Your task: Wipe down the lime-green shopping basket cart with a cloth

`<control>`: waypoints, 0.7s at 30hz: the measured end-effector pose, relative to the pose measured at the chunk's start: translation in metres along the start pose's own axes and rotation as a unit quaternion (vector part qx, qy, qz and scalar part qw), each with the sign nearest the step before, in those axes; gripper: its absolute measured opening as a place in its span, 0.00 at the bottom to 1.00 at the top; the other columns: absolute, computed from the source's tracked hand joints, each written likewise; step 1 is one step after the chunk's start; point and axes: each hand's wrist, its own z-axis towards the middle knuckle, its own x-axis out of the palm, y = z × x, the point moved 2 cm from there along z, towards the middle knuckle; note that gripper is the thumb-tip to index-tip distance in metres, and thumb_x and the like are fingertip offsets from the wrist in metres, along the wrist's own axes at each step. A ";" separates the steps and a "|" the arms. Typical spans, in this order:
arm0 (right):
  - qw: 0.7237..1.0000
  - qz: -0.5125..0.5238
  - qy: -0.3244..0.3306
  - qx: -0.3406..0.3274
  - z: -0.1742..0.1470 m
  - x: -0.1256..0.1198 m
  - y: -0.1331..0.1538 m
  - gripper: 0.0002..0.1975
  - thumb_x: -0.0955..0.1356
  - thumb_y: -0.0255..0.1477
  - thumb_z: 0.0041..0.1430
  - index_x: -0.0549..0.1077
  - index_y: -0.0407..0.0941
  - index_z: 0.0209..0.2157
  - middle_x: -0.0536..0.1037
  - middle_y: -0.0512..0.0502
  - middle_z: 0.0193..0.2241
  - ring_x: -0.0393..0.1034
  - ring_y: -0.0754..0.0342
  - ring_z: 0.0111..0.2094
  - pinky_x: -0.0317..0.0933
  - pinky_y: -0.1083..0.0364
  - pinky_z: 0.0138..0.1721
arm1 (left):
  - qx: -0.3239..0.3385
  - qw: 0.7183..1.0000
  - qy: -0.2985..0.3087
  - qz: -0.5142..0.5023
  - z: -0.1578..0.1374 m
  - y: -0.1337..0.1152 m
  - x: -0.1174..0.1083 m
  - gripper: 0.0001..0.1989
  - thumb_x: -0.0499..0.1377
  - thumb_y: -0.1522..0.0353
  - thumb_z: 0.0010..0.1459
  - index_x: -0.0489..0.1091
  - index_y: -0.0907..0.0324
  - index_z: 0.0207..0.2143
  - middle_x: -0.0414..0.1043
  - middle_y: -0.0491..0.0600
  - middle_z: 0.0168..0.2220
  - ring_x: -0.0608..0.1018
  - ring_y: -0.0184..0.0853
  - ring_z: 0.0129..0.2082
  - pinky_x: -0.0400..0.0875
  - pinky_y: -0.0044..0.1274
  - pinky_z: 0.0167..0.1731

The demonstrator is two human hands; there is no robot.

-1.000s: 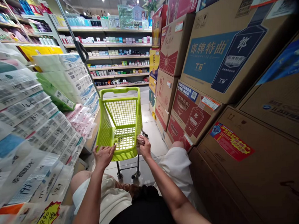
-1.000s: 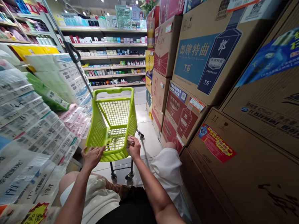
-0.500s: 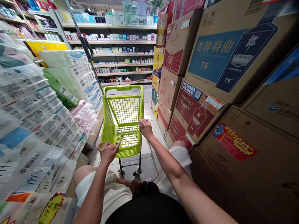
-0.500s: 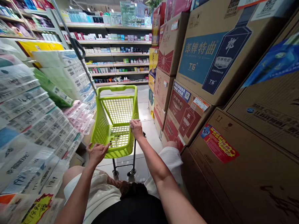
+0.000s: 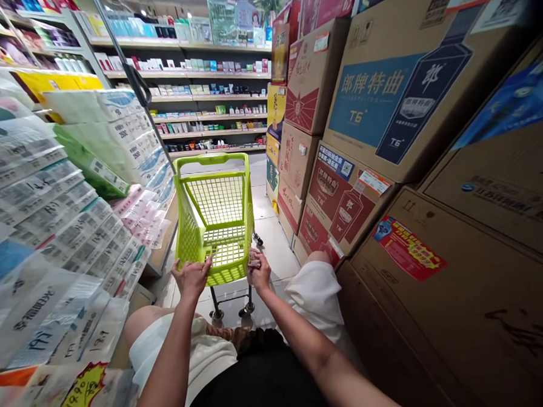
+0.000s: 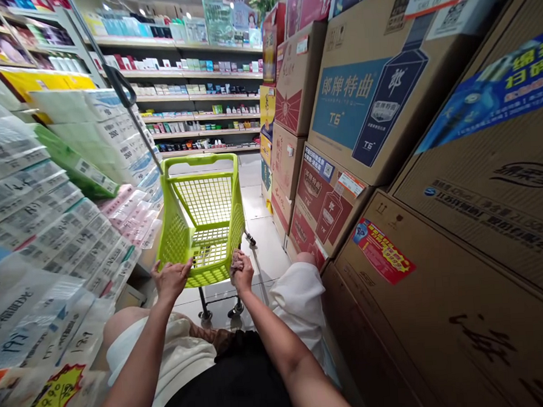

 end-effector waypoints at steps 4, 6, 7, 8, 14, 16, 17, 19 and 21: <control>0.999 0.006 -0.035 0.032 -0.001 0.004 0.011 0.20 0.61 0.19 0.51 0.77 0.44 0.43 0.81 0.42 0.43 0.76 0.52 0.45 0.70 0.52 0.48 | -0.006 1.000 -0.009 0.008 0.000 -0.005 0.003 0.31 0.43 0.56 0.70 0.77 0.53 0.22 0.81 0.50 0.28 0.77 0.39 0.38 0.45 0.40 0.63; 0.999 0.007 -0.040 0.006 -0.003 0.005 0.021 0.22 0.62 0.19 0.51 0.76 0.45 0.47 0.79 0.42 0.49 0.73 0.51 0.53 0.66 0.49 0.56 | -0.007 1.000 -0.011 0.008 0.000 -0.005 0.005 0.30 0.44 0.55 0.69 0.78 0.53 0.22 0.81 0.50 0.28 0.77 0.40 0.38 0.45 0.40 0.62; 0.999 0.001 -0.039 -0.011 -0.005 0.004 0.024 0.22 0.62 0.19 0.52 0.76 0.45 0.47 0.79 0.41 0.50 0.71 0.50 0.56 0.64 0.48 0.59 | -0.008 1.000 -0.012 0.006 0.000 -0.006 0.006 0.30 0.45 0.55 0.69 0.78 0.53 0.23 0.81 0.50 0.28 0.77 0.40 0.38 0.45 0.40 0.62; 0.999 -0.008 -0.037 -0.024 -0.007 0.003 0.025 0.21 0.63 0.20 0.52 0.76 0.45 0.47 0.78 0.40 0.51 0.70 0.49 0.57 0.62 0.47 0.60 | -0.009 1.000 -0.012 0.004 0.000 -0.006 0.007 0.30 0.45 0.54 0.69 0.78 0.53 0.23 0.81 0.50 0.28 0.77 0.40 0.38 0.45 0.40 0.62; 0.998 -0.048 -0.037 -0.015 -0.005 -0.005 0.012 0.15 0.64 0.21 0.51 0.74 0.45 0.42 0.79 0.41 0.43 0.73 0.48 0.47 0.68 0.49 0.52 | -0.001 1.000 -0.026 0.002 0.001 -0.018 0.010 0.31 0.42 0.54 0.69 0.81 0.52 0.27 0.79 0.50 0.26 0.75 0.40 0.35 0.44 0.42 0.61; 0.996 -0.063 -0.050 -0.040 -0.003 -0.005 0.016 0.18 0.64 0.20 0.51 0.74 0.45 0.44 0.78 0.40 0.46 0.71 0.47 0.51 0.66 0.48 0.55 | -0.012 0.999 -0.037 -0.003 0.001 -0.024 0.011 0.33 0.41 0.54 0.70 0.80 0.52 0.25 0.78 0.50 0.26 0.75 0.40 0.36 0.44 0.42 0.60; 0.994 -0.074 -0.056 -0.053 -0.005 -0.004 0.019 0.18 0.64 0.20 0.51 0.73 0.45 0.44 0.77 0.40 0.47 0.70 0.47 0.53 0.65 0.47 0.56 | -0.020 0.999 -0.045 -0.004 0.001 -0.027 0.011 0.34 0.40 0.54 0.70 0.80 0.53 0.24 0.78 0.50 0.26 0.75 0.40 0.36 0.44 0.42 0.60; 0.991 -0.098 -0.051 -0.079 -0.013 -0.002 0.025 0.16 0.63 0.19 0.54 0.73 0.46 0.43 0.76 0.39 0.49 0.69 0.47 0.54 0.63 0.45 0.58 | -0.033 0.998 -0.056 -0.004 0.001 -0.033 0.012 0.35 0.40 0.54 0.70 0.79 0.54 0.22 0.78 0.51 0.26 0.75 0.40 0.36 0.43 0.42 0.60; 0.989 -0.108 -0.029 -0.100 -0.023 0.001 0.026 0.15 0.62 0.19 0.57 0.73 0.46 0.43 0.75 0.39 0.50 0.68 0.46 0.55 0.62 0.44 0.58 | -0.033 0.998 -0.059 -0.006 0.000 -0.039 0.012 0.34 0.41 0.54 0.70 0.80 0.54 0.24 0.79 0.52 0.26 0.75 0.41 0.36 0.43 0.42 0.60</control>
